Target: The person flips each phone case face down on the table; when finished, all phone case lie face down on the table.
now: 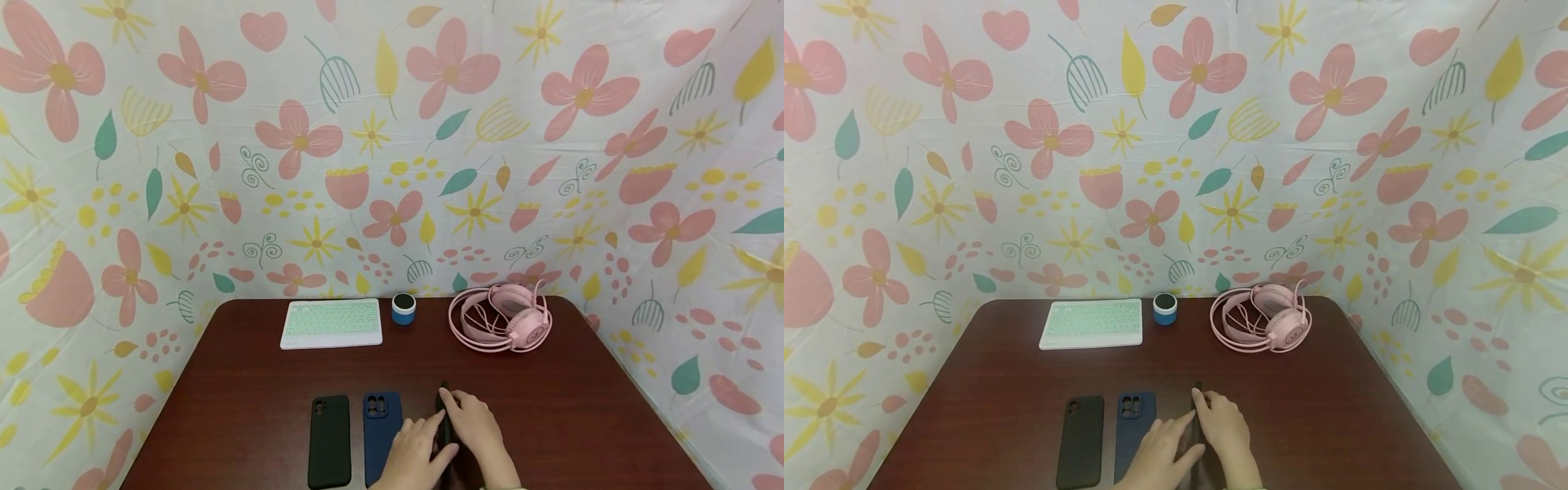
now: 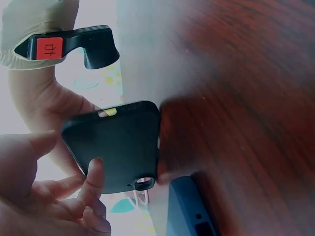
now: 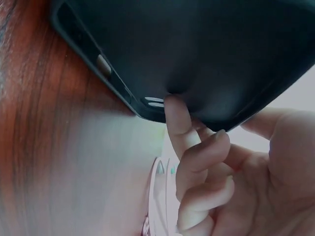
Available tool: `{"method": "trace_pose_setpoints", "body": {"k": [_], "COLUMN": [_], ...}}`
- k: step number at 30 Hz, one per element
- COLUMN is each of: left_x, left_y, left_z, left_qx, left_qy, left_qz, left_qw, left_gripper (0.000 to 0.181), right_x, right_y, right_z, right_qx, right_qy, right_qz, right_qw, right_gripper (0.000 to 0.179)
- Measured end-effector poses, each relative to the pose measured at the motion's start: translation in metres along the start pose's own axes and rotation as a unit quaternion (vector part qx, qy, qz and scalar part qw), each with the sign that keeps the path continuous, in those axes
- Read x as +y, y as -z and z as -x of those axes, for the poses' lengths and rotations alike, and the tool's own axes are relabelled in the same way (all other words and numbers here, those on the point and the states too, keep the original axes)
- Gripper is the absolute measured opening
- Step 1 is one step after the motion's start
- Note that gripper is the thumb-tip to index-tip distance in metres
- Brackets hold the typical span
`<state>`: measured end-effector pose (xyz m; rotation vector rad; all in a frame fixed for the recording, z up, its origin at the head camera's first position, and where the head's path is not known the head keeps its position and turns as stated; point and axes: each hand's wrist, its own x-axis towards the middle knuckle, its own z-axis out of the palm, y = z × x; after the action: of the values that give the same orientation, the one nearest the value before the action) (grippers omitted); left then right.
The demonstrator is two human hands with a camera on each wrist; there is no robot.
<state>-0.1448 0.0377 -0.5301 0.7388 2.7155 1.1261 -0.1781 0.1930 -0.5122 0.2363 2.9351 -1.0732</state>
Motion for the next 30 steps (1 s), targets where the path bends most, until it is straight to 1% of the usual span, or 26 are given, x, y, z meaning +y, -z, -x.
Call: {"method": "trace_pose_setpoints", "body": {"k": [3,5,10,12,15,17,23,30], "left_x": [-0.004,-0.006,-0.009,-0.009,-0.009,-0.009,-0.012,-0.014], "left_y": [-0.002,-0.003,-0.002,-0.001,-0.001,-0.001,-0.005,-0.008], "left_z": [0.000,0.000,-0.001,-0.001,-0.001,-0.001,-0.002,-0.002], "left_qx": [-0.001,-0.003,-0.008,-0.014,-0.025,-0.032,-0.050,-0.053], "left_qy": [0.010,0.017,0.028,0.036,0.048,0.052,0.052,0.047], "left_qz": [0.011,0.011,0.003,0.006,0.007,0.006,0.006,0.003], "left_qw": [0.9999,0.9998,0.9996,0.9992,0.9985,0.9981,0.9974,0.9975], "left_gripper": [0.058,0.059,0.063,0.064,0.066,0.064,0.052,0.053], "right_x": [0.000,0.000,0.001,0.001,0.001,0.001,0.001,0.002], "right_y": [0.001,0.002,0.003,0.003,0.003,0.004,0.006,0.006], "right_z": [0.000,-0.001,-0.001,-0.001,0.000,0.000,0.001,0.000], "right_qx": [0.010,0.012,0.015,0.018,0.020,0.020,0.020,0.029], "right_qy": [0.000,-0.003,-0.009,-0.014,-0.018,-0.022,-0.020,-0.013], "right_qz": [0.008,0.014,0.023,0.022,0.020,0.019,0.025,0.024], "right_qw": [0.9999,0.9998,0.9996,0.9995,0.9994,0.9994,0.9993,0.9992], "right_gripper": [0.058,0.058,0.052,0.047,0.047,0.046,0.042,0.037]}}
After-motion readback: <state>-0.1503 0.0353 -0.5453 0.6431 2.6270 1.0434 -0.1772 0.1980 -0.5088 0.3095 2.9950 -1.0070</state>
